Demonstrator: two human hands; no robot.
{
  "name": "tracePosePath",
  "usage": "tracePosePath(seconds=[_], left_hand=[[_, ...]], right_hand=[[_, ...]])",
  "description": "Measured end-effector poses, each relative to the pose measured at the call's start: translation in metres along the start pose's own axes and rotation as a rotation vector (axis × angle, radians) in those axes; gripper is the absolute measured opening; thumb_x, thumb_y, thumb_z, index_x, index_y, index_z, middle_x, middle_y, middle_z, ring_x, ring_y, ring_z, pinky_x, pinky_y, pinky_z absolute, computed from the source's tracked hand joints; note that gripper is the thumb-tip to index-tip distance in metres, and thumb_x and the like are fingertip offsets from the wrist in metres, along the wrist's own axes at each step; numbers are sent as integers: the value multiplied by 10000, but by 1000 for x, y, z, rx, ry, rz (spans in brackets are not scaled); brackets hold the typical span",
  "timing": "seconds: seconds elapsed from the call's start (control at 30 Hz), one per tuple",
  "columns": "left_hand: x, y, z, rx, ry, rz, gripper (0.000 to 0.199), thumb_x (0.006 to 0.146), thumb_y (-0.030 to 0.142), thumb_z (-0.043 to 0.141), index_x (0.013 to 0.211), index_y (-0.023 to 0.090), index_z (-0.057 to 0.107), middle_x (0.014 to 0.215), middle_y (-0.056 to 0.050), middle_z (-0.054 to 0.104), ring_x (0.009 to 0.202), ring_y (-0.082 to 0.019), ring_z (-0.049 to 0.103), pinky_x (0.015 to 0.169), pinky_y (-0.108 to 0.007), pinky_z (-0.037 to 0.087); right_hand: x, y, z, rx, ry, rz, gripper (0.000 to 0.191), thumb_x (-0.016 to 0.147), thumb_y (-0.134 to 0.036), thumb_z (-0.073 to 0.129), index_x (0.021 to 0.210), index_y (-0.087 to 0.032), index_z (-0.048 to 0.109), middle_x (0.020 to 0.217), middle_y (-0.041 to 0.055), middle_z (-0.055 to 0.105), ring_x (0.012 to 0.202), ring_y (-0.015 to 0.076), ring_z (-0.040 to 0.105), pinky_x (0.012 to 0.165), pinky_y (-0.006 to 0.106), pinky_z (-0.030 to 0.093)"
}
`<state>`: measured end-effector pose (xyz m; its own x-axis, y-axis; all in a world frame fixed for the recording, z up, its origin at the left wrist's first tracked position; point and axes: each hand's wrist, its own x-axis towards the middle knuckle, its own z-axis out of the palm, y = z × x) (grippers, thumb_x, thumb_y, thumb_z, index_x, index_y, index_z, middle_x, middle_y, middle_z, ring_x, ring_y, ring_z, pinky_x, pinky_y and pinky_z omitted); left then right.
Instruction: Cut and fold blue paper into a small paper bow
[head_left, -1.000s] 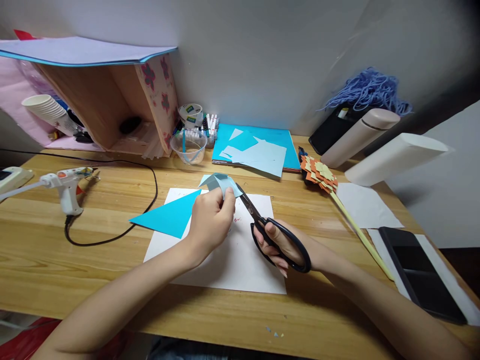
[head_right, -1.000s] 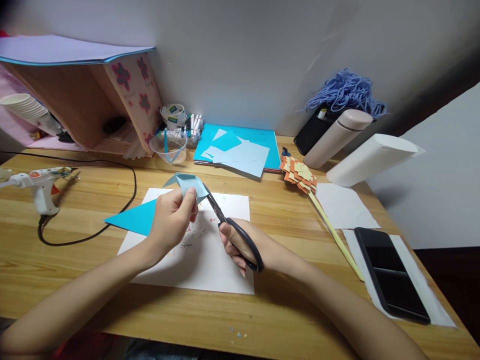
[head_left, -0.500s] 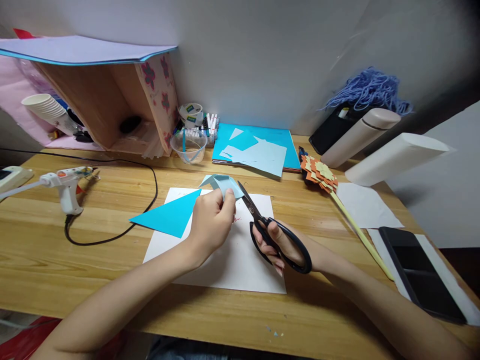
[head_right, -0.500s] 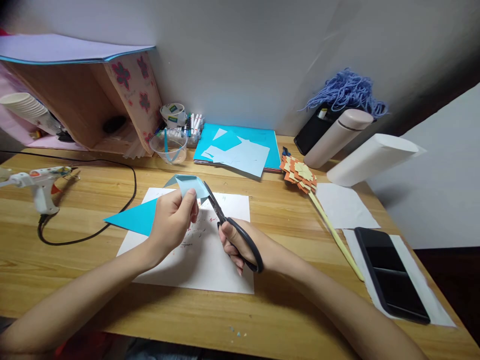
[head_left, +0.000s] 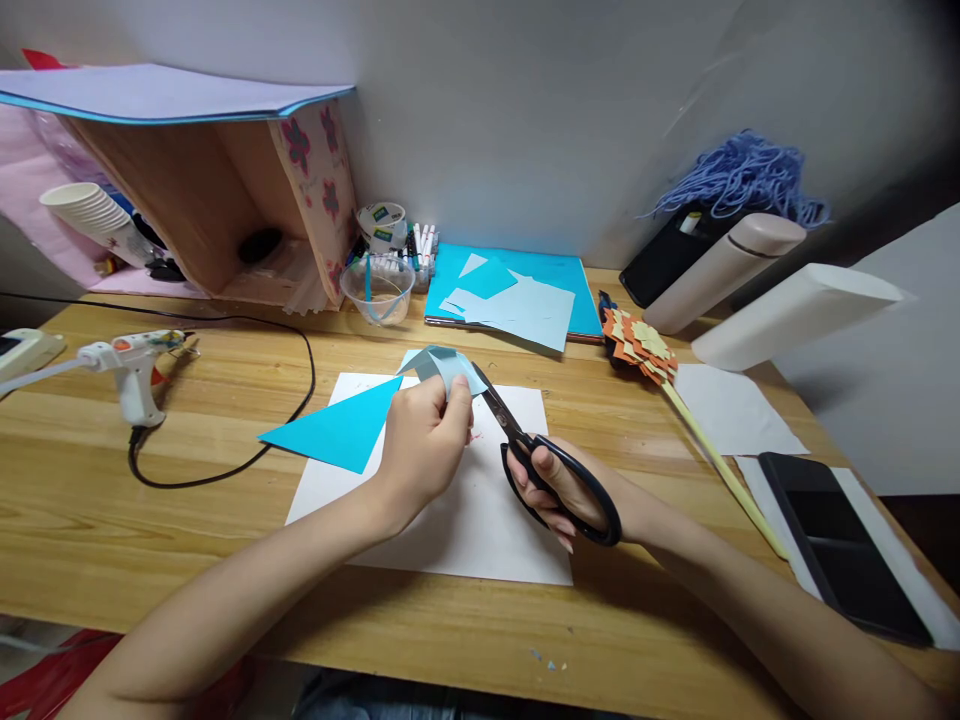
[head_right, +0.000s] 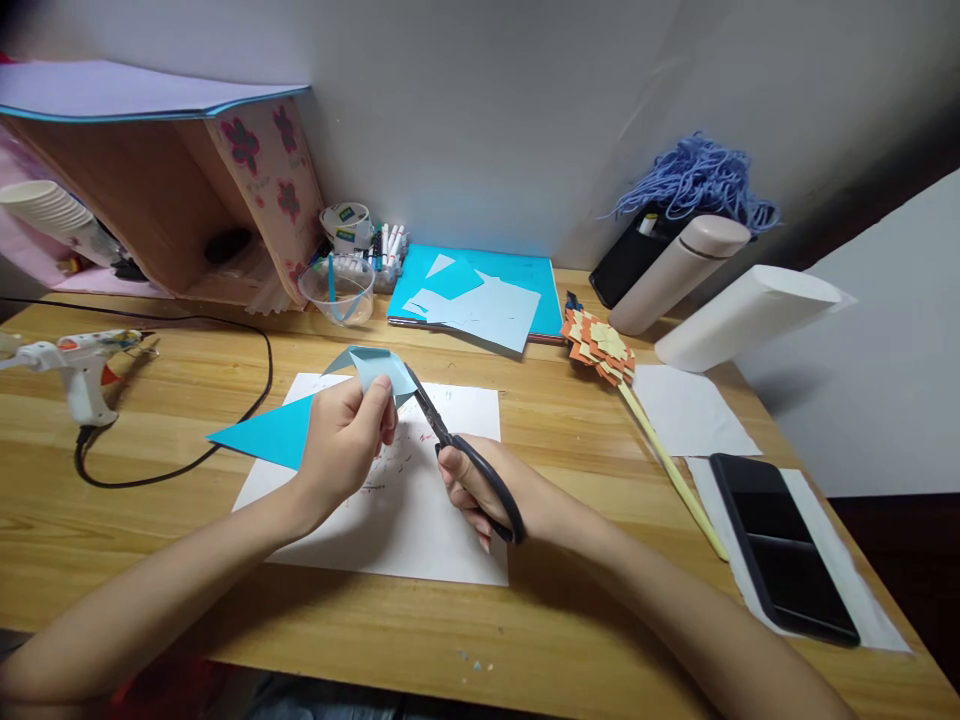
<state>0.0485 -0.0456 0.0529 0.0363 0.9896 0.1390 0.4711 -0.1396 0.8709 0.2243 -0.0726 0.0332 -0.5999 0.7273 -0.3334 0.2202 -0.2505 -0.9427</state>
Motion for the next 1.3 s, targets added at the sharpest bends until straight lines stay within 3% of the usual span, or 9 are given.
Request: tracePosePath(seconds=[0.5, 0.93, 1.3], left_hand=[[-2, 3, 0, -1, -17, 12, 445, 856, 334, 373, 448, 186, 471, 422, 2, 522, 439, -109, 493, 460, -223, 345], [-1, 0, 0, -63, -3, -18, 443, 852, 320, 388, 436, 184, 450, 400, 15, 495, 419, -96, 474, 447, -215, 334], [2, 0, 1, -163, -54, -72, 413, 796, 238, 406, 388, 177, 433, 365, 27, 453, 392, -80, 445, 443, -208, 323]], right_hand=[[3, -1, 2, 149, -17, 21, 683, 589, -855, 360, 733, -187, 388, 476, -120, 302, 301, 17, 300, 305, 182, 394], [5, -2, 1, 100, 0, 34, 667, 604, -843, 386, 734, -190, 374, 460, -125, 302, 275, 18, 291, 267, 177, 360], [5, 3, 0, 77, -2, 6, 669, 624, -841, 343, 744, -184, 387, 506, -108, 306, 332, 23, 324, 332, 184, 404]])
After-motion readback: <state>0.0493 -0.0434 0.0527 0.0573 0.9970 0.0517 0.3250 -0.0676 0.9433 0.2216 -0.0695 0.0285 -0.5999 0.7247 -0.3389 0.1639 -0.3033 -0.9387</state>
